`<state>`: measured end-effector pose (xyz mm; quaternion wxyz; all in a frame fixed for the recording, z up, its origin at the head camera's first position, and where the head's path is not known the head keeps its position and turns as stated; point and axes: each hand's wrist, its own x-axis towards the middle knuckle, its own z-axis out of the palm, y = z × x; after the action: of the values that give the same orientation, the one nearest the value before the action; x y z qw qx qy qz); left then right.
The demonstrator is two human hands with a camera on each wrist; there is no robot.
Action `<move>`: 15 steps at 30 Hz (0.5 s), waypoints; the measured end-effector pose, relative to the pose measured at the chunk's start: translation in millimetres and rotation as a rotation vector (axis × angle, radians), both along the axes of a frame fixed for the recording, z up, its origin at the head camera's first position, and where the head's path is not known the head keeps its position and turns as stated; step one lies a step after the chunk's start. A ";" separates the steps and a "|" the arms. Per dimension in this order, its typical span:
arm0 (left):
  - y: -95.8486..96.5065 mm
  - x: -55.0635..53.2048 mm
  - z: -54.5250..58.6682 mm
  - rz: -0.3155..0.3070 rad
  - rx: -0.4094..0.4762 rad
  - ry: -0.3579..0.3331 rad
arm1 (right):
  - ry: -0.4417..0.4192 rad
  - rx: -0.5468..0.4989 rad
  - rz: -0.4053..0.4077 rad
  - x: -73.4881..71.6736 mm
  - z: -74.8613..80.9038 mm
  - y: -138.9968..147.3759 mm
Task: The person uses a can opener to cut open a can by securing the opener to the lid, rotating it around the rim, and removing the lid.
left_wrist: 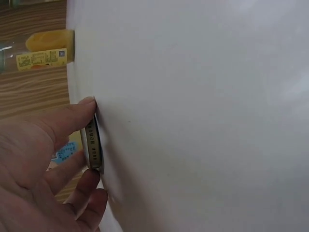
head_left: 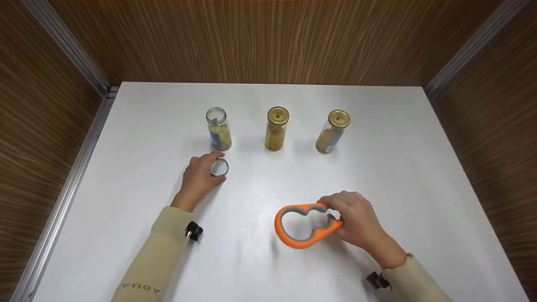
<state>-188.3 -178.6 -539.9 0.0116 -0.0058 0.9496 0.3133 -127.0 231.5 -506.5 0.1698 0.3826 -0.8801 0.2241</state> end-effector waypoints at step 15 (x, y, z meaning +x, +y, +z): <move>22.4 6.5 18.7 0.002 -0.066 0.155 | -0.017 0.017 -0.038 -0.2 -4.0 9.9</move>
<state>-181.8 -156.3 -521.2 -0.0624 0.0169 0.9575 0.2812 -127.2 241.4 -510.5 0.1634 0.3654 -0.8905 0.2163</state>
